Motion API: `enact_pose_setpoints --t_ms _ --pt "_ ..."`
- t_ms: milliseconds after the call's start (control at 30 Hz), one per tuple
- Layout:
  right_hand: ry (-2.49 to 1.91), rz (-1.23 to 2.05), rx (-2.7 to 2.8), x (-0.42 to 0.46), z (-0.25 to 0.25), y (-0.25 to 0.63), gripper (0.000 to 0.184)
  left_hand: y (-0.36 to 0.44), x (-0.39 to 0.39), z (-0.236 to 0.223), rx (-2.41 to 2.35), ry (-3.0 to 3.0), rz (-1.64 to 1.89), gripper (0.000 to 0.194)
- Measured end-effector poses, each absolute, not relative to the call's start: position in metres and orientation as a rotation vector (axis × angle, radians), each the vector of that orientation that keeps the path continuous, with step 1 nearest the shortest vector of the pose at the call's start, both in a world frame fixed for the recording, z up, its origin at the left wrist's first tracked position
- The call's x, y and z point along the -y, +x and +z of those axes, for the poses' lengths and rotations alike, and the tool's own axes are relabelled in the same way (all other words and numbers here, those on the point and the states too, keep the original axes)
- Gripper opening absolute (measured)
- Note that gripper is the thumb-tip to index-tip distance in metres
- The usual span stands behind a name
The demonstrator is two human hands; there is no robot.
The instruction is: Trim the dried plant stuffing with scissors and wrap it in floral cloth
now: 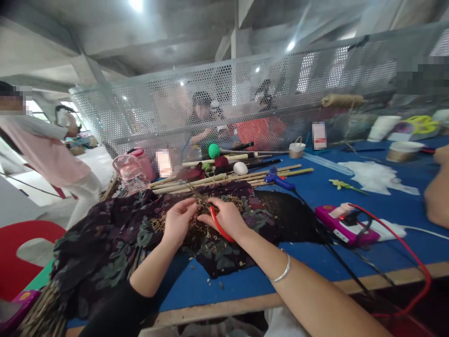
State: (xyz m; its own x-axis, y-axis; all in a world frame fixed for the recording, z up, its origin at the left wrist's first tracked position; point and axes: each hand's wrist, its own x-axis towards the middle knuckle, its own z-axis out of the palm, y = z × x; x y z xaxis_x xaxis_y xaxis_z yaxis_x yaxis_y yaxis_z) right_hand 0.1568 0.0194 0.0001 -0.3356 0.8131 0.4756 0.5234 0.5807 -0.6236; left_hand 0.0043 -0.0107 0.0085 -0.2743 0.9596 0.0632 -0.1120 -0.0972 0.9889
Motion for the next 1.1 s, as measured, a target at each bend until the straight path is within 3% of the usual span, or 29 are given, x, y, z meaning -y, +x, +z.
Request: enact_pose_setpoints --t_ms 333,600,867,1000,1100 --pt "-0.805 0.975 1.733 -0.011 0.005 0.149 0.032 0.017 0.018 0.002 -1.264 1.061 1.489 0.029" --pt "-0.795 0.959 1.628 -0.011 0.003 0.148 0.034 0.018 0.019 -0.001 -1.354 1.353 1.520 0.025" --pt "-0.825 0.937 1.676 -0.013 0.005 0.152 0.038 0.006 0.028 0.009 -1.553 2.138 1.171 0.023" --pt "-0.820 0.924 1.716 -0.014 0.002 0.153 0.035 0.005 0.028 0.010 -1.625 2.215 1.112 0.023" --pt "-0.806 0.907 1.750 -0.013 0.002 0.154 0.037 0.006 0.026 0.010 -1.575 2.063 1.254 0.022"
